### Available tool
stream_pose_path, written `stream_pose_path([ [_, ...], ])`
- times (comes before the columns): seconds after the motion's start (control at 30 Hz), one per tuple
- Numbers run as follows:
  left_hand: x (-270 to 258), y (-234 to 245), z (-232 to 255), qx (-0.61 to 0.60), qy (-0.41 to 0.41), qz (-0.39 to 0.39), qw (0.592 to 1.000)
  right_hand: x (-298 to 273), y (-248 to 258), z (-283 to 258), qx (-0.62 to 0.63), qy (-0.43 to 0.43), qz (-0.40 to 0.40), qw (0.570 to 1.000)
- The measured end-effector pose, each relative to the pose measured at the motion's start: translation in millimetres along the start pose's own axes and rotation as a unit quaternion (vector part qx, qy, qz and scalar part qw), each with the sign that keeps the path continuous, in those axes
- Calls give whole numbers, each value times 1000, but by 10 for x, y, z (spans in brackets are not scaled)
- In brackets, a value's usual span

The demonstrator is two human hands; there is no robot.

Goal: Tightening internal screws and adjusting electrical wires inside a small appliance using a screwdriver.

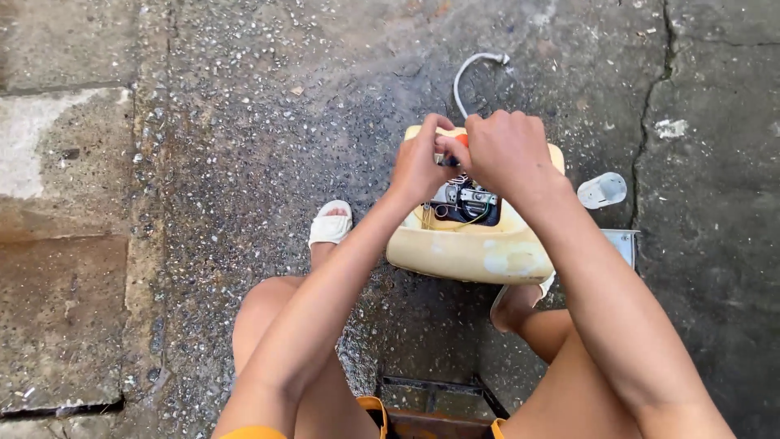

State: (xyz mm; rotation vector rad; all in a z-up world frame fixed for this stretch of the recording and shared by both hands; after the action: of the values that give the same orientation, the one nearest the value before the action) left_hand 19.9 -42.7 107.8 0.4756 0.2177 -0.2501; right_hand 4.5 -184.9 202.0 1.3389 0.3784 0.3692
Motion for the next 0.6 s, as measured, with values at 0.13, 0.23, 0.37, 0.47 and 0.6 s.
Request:
stream_pose_path([
  [0.13, 83, 27, -60, 41, -7, -2, 999, -14, 284, -59, 92, 44, -27, 994],
  [0.23, 81, 69, -19, 29, -1, -27, 999, 27, 137, -39, 62, 40, -24, 997],
  [0.37, 49, 122, 18, 4, 5, -30, 1000, -8, 532, -108, 135, 81, -47, 986],
  [0.47, 86, 41, -111, -34, 15, -59, 998, 103, 5, 19, 58, 50, -30, 997],
  [0.6, 43, 70, -130, -30, 1, -29, 999, 77, 203, -57, 68, 34, -46, 996],
])
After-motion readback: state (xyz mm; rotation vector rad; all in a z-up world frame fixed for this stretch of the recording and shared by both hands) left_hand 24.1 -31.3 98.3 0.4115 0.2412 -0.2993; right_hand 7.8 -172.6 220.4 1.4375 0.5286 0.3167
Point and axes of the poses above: each hand's wrist, its own x-axis towards the middle knuckle, its own y-axis out of the back of the hand, z = x × y, the point moved 1 cm from there along x, towards the middle knuckle, and after that the axes turned 14 degrees about y, right-handed, at the moved point
